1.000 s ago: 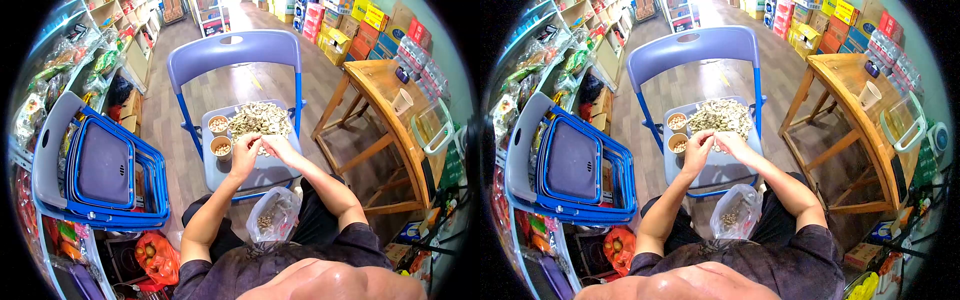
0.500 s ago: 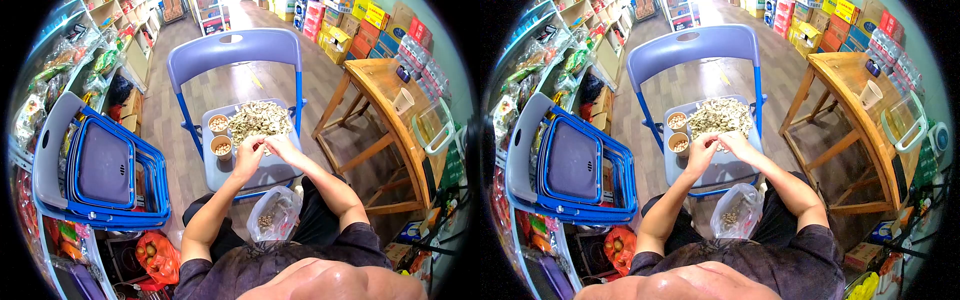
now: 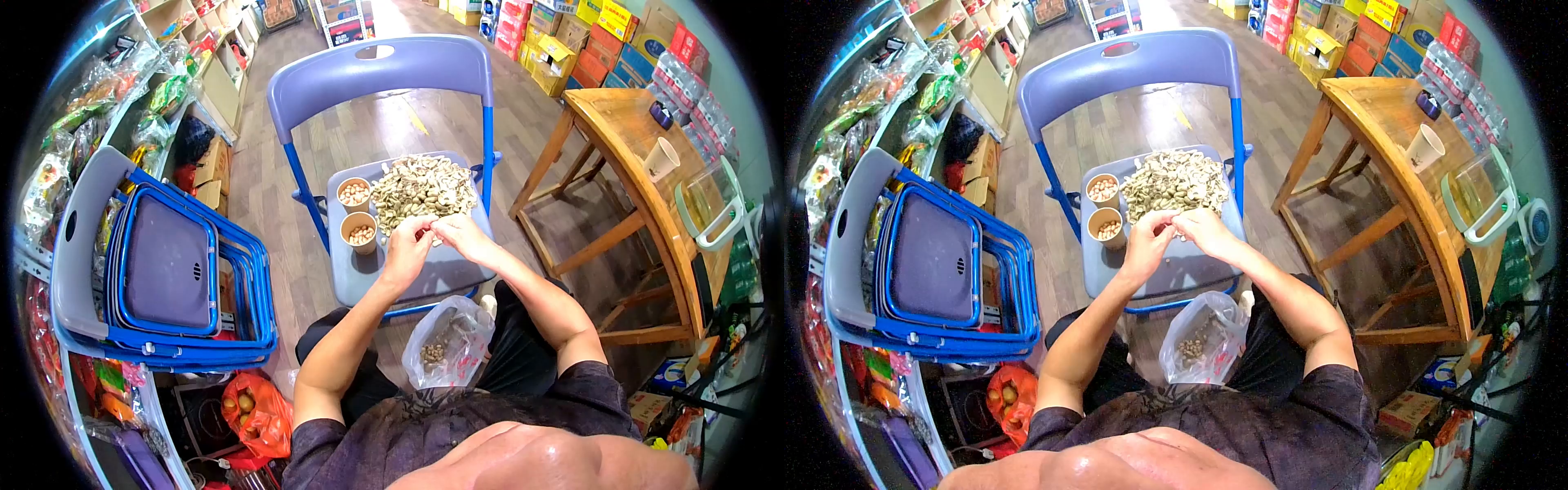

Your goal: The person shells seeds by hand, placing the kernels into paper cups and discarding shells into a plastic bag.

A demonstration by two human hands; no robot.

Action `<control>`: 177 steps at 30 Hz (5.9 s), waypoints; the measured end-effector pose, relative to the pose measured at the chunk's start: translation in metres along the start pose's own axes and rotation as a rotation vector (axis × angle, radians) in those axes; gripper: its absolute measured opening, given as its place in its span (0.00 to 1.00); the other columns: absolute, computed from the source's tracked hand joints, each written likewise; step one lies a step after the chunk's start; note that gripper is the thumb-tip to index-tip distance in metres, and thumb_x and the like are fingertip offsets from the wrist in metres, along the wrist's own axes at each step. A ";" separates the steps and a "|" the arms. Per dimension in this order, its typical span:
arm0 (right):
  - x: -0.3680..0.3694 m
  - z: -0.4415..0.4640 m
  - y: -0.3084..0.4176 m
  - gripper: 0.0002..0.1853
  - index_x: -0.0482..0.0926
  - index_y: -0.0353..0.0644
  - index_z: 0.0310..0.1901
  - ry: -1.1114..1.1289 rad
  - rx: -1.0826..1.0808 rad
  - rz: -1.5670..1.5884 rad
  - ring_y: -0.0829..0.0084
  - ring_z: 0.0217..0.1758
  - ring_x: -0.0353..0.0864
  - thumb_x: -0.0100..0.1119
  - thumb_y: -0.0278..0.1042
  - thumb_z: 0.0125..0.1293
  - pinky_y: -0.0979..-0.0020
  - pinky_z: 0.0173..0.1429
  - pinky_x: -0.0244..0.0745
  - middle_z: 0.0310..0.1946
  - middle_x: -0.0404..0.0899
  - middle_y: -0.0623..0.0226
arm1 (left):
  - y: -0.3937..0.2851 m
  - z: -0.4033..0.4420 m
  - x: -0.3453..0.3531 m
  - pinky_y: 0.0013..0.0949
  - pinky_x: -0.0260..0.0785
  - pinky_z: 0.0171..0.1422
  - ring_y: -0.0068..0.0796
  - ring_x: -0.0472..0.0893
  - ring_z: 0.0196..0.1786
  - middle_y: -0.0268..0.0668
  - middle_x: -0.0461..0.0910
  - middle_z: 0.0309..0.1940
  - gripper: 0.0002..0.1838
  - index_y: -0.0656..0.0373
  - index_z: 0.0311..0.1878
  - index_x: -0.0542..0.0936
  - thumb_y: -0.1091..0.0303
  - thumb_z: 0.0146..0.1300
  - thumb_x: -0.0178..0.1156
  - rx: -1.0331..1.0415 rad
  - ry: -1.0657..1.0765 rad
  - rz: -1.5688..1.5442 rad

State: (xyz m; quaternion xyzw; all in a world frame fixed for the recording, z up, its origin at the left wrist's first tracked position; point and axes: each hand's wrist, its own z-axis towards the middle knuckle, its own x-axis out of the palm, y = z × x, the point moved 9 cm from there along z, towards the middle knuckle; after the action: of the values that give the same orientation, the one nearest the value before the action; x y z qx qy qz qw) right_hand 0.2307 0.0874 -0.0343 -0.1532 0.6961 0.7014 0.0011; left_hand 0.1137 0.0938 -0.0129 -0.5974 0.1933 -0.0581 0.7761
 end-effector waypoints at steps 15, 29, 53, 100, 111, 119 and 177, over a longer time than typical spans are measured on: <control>0.015 -0.011 -0.002 0.19 0.76 0.48 0.35 0.143 0.372 0.560 0.89 0.18 0.49 0.48 0.54 0.74 0.82 0.21 0.40 0.20 0.58 0.85 | 0.001 0.006 -0.011 0.23 0.70 0.40 0.14 0.77 0.35 0.28 0.82 0.34 0.08 0.61 0.45 0.82 0.72 0.63 0.63 -0.025 -0.054 -0.196; 0.028 -0.012 0.007 0.17 0.66 0.50 0.26 0.200 0.319 0.594 0.88 0.17 0.48 0.45 0.48 0.72 0.80 0.20 0.41 0.17 0.55 0.84 | -0.006 0.003 -0.017 0.23 0.67 0.38 0.13 0.72 0.32 0.25 0.77 0.30 0.05 0.59 0.38 0.79 0.72 0.60 0.65 0.081 -0.037 -0.122; 0.033 -0.012 -0.016 0.17 0.70 0.48 0.24 0.196 0.311 0.269 0.88 0.17 0.49 0.46 0.45 0.69 0.78 0.20 0.41 0.16 0.58 0.84 | 0.034 -0.009 -0.007 0.24 0.74 0.41 0.19 0.80 0.35 0.33 0.83 0.32 0.04 0.62 0.36 0.80 0.79 0.58 0.65 -0.074 -0.005 -0.231; 0.023 -0.007 0.004 0.16 0.79 0.41 0.38 0.046 0.022 0.042 0.85 0.27 0.62 0.51 0.46 0.73 0.78 0.30 0.59 0.25 0.68 0.79 | 0.058 -0.010 0.002 0.23 0.68 0.45 0.17 0.75 0.36 0.29 0.81 0.36 0.11 0.61 0.49 0.81 0.67 0.66 0.62 -0.439 0.132 -0.856; 0.026 -0.006 -0.002 0.19 0.79 0.41 0.35 0.032 -0.009 0.007 0.83 0.28 0.64 0.49 0.49 0.74 0.77 0.31 0.61 0.24 0.69 0.77 | 0.055 -0.006 0.001 0.23 0.66 0.39 0.17 0.73 0.32 0.30 0.80 0.33 0.07 0.60 0.44 0.80 0.71 0.65 0.56 -0.318 0.086 -0.648; 0.044 -0.009 -0.014 0.21 0.78 0.41 0.34 0.107 0.135 0.238 0.84 0.21 0.59 0.47 0.49 0.75 0.78 0.25 0.54 0.19 0.64 0.79 | 0.057 -0.015 -0.001 0.22 0.60 0.30 0.16 0.68 0.26 0.28 0.72 0.25 0.06 0.59 0.39 0.74 0.71 0.67 0.48 -0.258 -0.075 -0.431; 0.018 -0.008 -0.004 0.16 0.73 0.46 0.32 -0.058 0.098 0.266 0.87 0.19 0.58 0.50 0.48 0.74 0.80 0.21 0.50 0.17 0.63 0.81 | -0.029 0.000 -0.110 0.48 0.73 0.42 0.49 0.79 0.33 0.46 0.79 0.28 0.07 0.61 0.29 0.78 0.68 0.57 0.59 0.126 -0.272 1.024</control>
State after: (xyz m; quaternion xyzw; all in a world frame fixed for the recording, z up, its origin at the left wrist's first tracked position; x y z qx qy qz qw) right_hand 0.2161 0.0755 -0.0416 -0.0389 0.7433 0.6647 -0.0643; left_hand 0.0161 0.1210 0.0397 -0.3809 0.3540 0.3943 0.7577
